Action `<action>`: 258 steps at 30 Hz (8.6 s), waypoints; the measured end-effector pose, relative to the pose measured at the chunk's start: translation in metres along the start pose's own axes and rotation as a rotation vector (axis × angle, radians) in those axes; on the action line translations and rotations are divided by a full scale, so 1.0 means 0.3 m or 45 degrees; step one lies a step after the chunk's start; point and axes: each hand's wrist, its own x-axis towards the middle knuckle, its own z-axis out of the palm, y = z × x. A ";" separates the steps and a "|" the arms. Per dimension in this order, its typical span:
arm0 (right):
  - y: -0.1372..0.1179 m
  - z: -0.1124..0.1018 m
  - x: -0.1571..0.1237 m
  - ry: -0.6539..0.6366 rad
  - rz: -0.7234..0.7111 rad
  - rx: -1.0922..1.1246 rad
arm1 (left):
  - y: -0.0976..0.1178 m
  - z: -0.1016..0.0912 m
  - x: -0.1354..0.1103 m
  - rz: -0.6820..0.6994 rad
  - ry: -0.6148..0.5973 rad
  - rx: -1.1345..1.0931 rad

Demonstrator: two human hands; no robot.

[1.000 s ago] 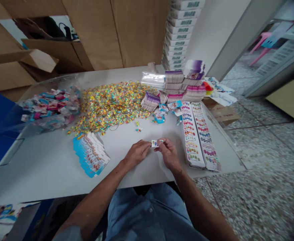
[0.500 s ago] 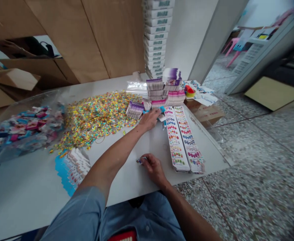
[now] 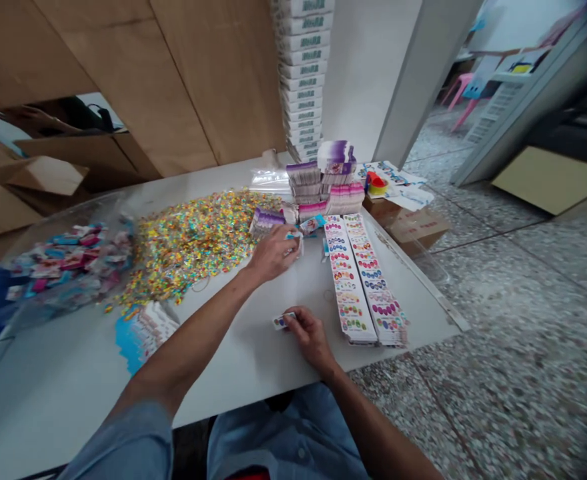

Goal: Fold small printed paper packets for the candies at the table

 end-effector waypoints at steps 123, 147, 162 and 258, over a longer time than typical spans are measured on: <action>-0.079 0.037 -0.112 -0.228 0.648 0.056 | 0.315 0.010 -0.739 -1.615 0.227 -1.938; -0.041 -0.013 -0.092 -0.506 -0.445 -0.505 | 0.300 0.063 -0.840 -0.610 0.365 -1.201; -0.083 -0.001 -0.074 -0.537 -0.181 -0.419 | 0.316 0.036 -0.812 -0.931 0.273 -1.304; -0.176 0.014 -0.059 -0.789 -0.767 -0.994 | 0.321 0.135 -0.902 -0.612 0.396 -1.059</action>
